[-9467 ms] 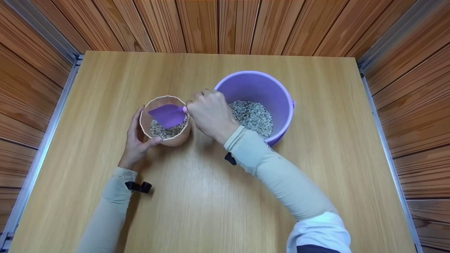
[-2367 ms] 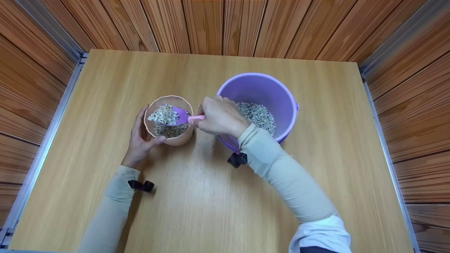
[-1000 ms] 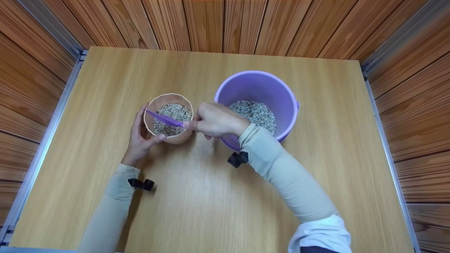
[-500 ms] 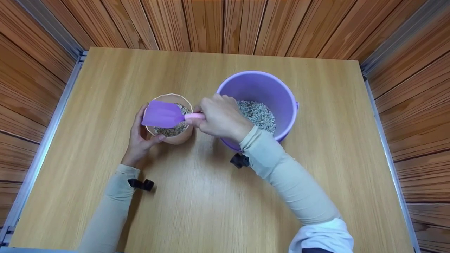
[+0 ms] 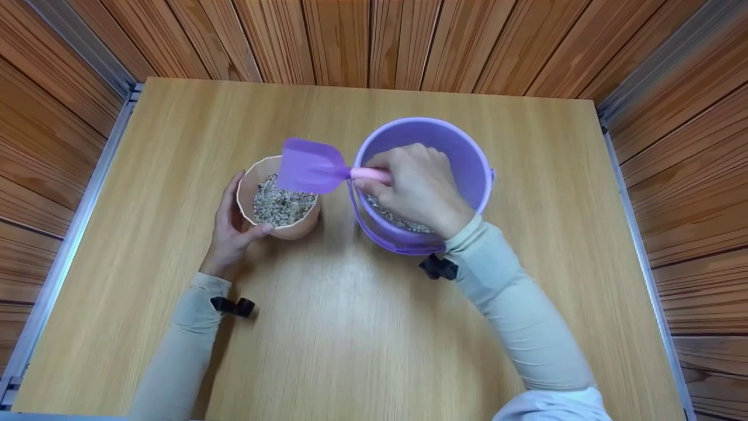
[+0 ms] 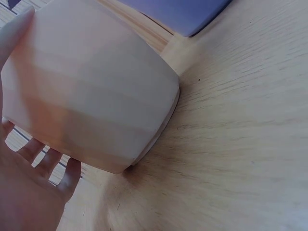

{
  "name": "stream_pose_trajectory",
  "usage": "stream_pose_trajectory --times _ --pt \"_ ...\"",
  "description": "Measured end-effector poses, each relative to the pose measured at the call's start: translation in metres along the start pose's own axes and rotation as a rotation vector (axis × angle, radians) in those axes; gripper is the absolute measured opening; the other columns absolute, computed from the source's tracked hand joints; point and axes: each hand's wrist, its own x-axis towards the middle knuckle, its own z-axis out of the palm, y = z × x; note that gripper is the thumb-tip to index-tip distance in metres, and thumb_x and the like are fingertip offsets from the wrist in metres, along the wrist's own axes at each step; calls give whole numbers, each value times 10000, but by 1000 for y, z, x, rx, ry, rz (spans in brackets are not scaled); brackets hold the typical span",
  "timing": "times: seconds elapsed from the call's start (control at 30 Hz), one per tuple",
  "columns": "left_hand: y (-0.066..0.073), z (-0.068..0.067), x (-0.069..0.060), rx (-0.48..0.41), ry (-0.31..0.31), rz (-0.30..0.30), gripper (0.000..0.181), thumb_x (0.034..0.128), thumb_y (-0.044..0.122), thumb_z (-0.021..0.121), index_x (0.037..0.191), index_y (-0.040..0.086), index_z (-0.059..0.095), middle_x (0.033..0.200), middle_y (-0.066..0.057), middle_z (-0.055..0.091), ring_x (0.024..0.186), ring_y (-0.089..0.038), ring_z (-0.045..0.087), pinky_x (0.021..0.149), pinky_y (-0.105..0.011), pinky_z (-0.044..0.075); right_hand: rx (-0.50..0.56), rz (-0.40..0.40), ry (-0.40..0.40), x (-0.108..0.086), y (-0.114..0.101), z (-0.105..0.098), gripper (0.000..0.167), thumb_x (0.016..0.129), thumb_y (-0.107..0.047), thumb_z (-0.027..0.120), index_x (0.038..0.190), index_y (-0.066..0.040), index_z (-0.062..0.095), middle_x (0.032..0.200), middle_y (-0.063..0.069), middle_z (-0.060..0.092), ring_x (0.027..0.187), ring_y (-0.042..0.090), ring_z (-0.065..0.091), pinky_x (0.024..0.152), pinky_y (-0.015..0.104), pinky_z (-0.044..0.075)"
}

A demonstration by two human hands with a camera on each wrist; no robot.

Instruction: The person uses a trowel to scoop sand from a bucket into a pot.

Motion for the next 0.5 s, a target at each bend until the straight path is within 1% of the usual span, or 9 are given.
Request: stream_pose_trajectory --times 0.1,0.27,0.37,0.5 --pt "2 0 0 19 3 -13 1063 744 6 848 1605 59 228 1637 -101 277 1493 -215 264 1213 -427 241 -22 27 22 -8 6 -8 226 892 -317 798 1041 -149 817 795 -69 740 606 87 562 609 279 401" --pt "5 1 0 35 1 -23 1053 751 24 850 1605 73 235 1641 -87 275 1499 -205 252 1218 -427 225 -98 110 34 -21 20 -27 268 873 -314 817 1041 -106 809 777 -9 734 579 136 536 560 293 372" --pt "6 1 0 42 -1 -29 1049 751 45 856 1599 51 238 1633 -94 290 1494 -214 264 1217 -440 232 -143 188 33 -28 30 -40 316 874 -358 809 1045 -93 808 791 44 746 579 158 566 524 288 385" --pt "5 0 0 45 -2 -27 1045 751 50 857 1592 24 238 1624 -105 306 1486 -225 276 1216 -453 235 -201 267 39 -37 44 -55 379 881 -446 780 1036 -102 814 799 90 753 586 195 575 515 326 368"
